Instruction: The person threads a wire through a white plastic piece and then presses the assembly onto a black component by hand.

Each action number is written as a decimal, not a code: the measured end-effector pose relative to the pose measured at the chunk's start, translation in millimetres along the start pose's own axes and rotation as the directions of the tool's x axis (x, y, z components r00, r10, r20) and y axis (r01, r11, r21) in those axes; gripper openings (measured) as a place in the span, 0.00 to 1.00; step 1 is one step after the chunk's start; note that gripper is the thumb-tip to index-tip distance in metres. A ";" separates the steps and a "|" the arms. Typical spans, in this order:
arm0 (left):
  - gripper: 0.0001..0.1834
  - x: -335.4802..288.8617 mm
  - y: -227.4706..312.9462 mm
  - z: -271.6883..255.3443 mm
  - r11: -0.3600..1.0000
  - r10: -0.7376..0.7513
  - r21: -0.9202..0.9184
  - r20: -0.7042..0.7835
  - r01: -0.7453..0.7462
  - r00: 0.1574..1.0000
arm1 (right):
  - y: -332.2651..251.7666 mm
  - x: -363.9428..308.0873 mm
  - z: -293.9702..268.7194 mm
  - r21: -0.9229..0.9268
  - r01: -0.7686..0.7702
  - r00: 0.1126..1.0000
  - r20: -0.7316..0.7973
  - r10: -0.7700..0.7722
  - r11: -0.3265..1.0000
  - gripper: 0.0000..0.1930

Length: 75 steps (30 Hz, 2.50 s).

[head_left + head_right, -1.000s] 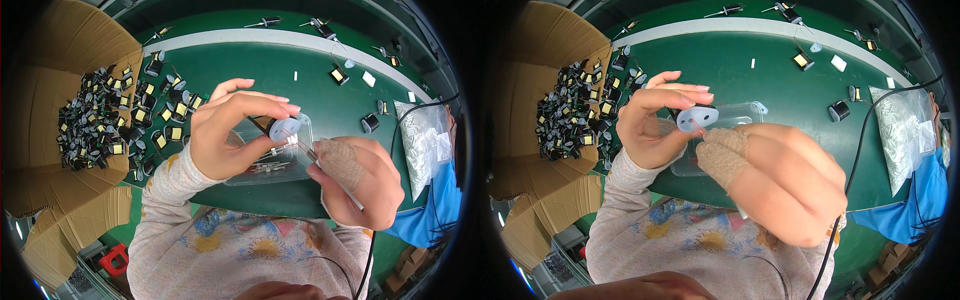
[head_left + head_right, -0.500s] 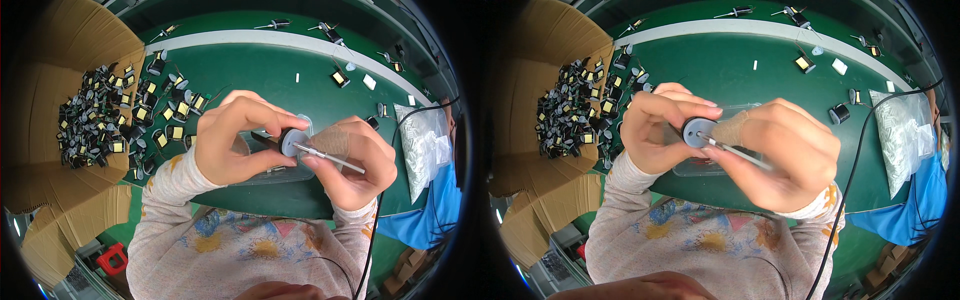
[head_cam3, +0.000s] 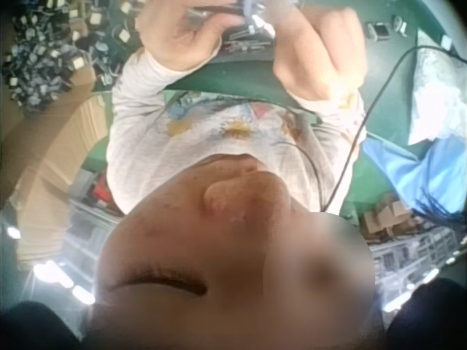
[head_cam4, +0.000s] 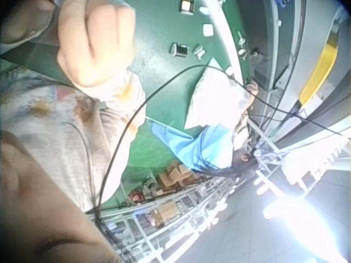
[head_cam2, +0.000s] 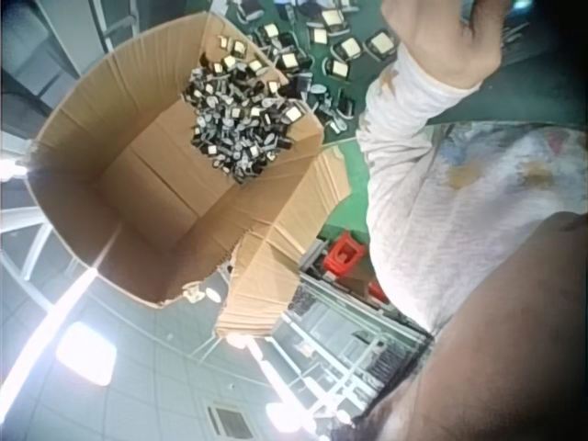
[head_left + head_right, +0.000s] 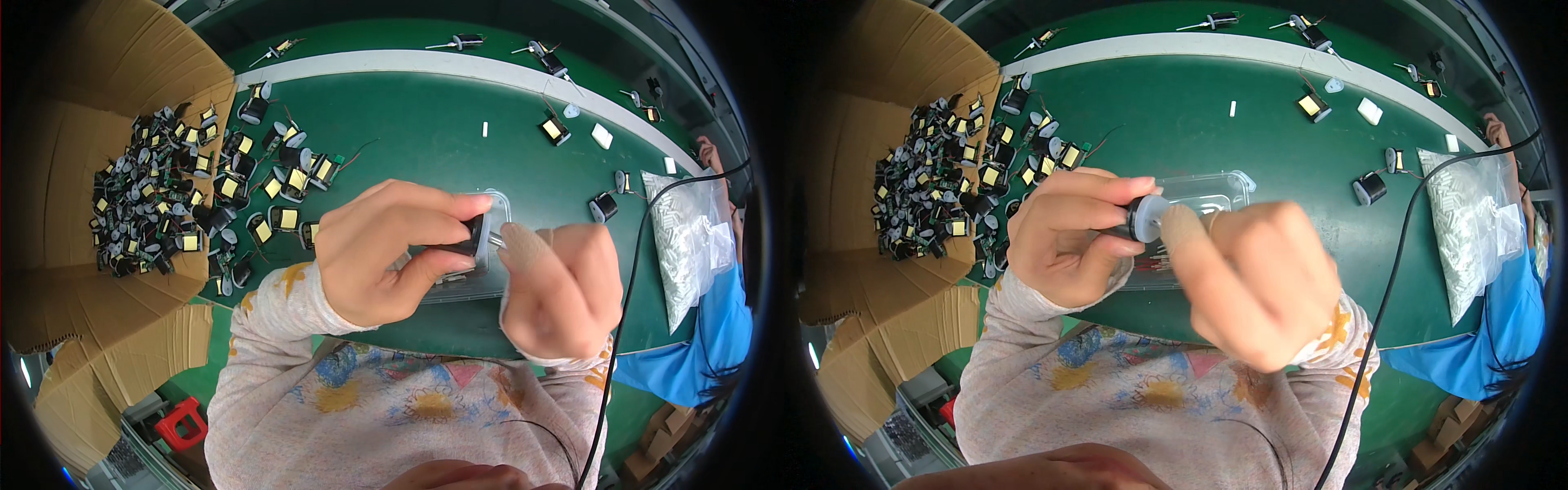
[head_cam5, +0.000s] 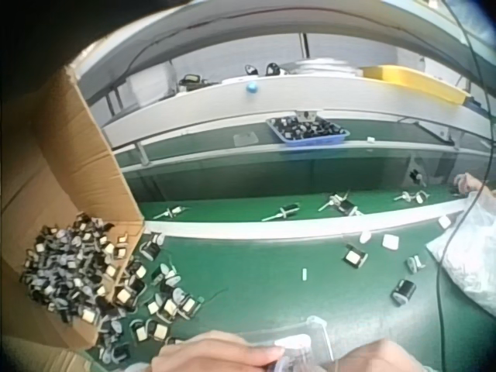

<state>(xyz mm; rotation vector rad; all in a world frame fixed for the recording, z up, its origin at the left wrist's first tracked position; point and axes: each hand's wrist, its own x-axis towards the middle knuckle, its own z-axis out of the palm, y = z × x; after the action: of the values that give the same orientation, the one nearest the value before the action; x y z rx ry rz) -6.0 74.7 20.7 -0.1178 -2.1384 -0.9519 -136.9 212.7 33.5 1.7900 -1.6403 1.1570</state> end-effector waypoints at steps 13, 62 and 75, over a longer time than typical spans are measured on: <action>0.10 5.3 1.1 -1.5 0.994 -0.022 0.103 -0.078 0.030 0.997 | 1.7 -0.9 20.8 0.229 -0.200 0.976 -0.042 0.215 0.953 0.16; 0.13 5.5 -72.5 -38.4 0.858 -0.410 -0.224 0.242 0.462 0.880 | 25.4 -55.5 75.9 0.020 0.017 0.654 0.756 -0.026 1.000 0.08; 0.25 12.2 -40.6 -29.0 0.985 -0.119 -0.111 0.094 0.129 0.988 | 31.8 -28.0 60.2 0.342 -0.126 0.658 0.731 -0.180 0.931 0.13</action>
<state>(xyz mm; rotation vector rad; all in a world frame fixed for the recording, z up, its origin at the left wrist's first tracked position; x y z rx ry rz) -11.5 23.8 17.2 -0.0858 -2.1894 -1.1642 -149.1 175.4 -28.8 2.8126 -1.8765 0.7439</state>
